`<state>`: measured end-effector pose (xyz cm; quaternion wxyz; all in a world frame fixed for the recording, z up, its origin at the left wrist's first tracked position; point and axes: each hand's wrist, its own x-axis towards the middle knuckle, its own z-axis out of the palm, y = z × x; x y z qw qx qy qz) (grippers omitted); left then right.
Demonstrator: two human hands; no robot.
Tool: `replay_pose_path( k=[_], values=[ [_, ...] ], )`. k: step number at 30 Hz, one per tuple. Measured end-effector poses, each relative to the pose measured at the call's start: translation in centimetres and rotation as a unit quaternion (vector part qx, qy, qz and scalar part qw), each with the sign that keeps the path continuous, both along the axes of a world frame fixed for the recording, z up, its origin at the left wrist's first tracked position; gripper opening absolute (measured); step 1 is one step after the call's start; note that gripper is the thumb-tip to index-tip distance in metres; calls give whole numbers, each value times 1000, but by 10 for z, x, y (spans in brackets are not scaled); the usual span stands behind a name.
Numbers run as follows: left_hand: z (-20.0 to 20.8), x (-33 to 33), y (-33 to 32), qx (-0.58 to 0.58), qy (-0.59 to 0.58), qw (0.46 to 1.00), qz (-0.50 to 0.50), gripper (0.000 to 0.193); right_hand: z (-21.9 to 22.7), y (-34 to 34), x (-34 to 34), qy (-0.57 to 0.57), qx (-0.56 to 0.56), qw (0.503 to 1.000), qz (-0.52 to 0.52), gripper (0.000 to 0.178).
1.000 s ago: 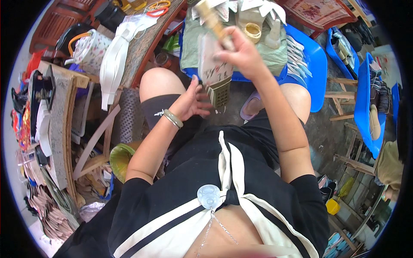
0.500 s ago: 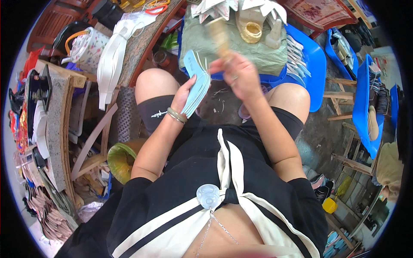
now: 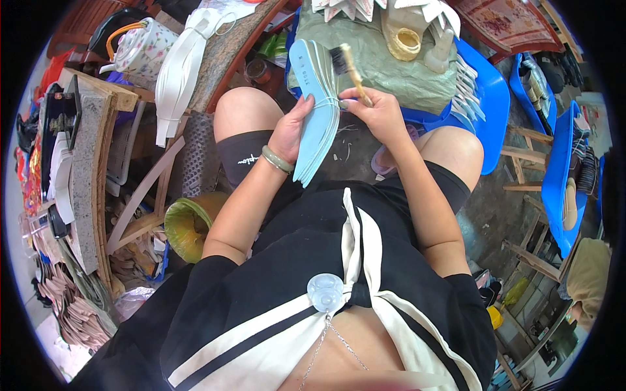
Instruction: Applying adhesive to shoe insoles and component surfaces using a brush.
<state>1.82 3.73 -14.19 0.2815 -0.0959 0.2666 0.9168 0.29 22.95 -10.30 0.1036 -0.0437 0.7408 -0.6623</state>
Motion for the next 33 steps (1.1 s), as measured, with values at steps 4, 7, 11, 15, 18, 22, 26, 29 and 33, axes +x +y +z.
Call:
replay_pose_path(
  k=[4, 7, 11, 15, 18, 22, 26, 29, 33],
  values=[
    [0, 0, -14, -2, -29, 999, -40, 39, 8, -3, -6, 54, 79, 994, 59, 12],
    [12, 2, -13, 28, -41, 997, -61, 39, 2, -6, -9, 29, 42, 996, 76, 10],
    [9, -1, -26, 61, -34, 996, -54, 38, -9, -16, -14, 44, -29, 992, 117, 12],
    [11, -20, -47, -31, 100, 987, 125, 41, 1, -25, -6, -178, -245, 929, 214, 13],
    [27, -30, -61, -87, 152, 944, 279, 43, 8, -25, -6, -181, -176, 930, 267, 15],
    [43, -31, -59, -137, 193, 881, 410, 44, -12, -14, -10, -229, -204, 922, 237, 21],
    [52, -35, -56, -101, 185, 863, 460, 43, -16, -7, -10, -253, -331, 875, 247, 23],
    [56, -39, -55, -43, 160, 884, 438, 57, -21, -3, -3, -274, -383, 850, 237, 24],
    [43, -49, -48, -113, 178, 846, 490, 54, -25, -4, 5, -271, -431, 840, 189, 24]
  ],
)
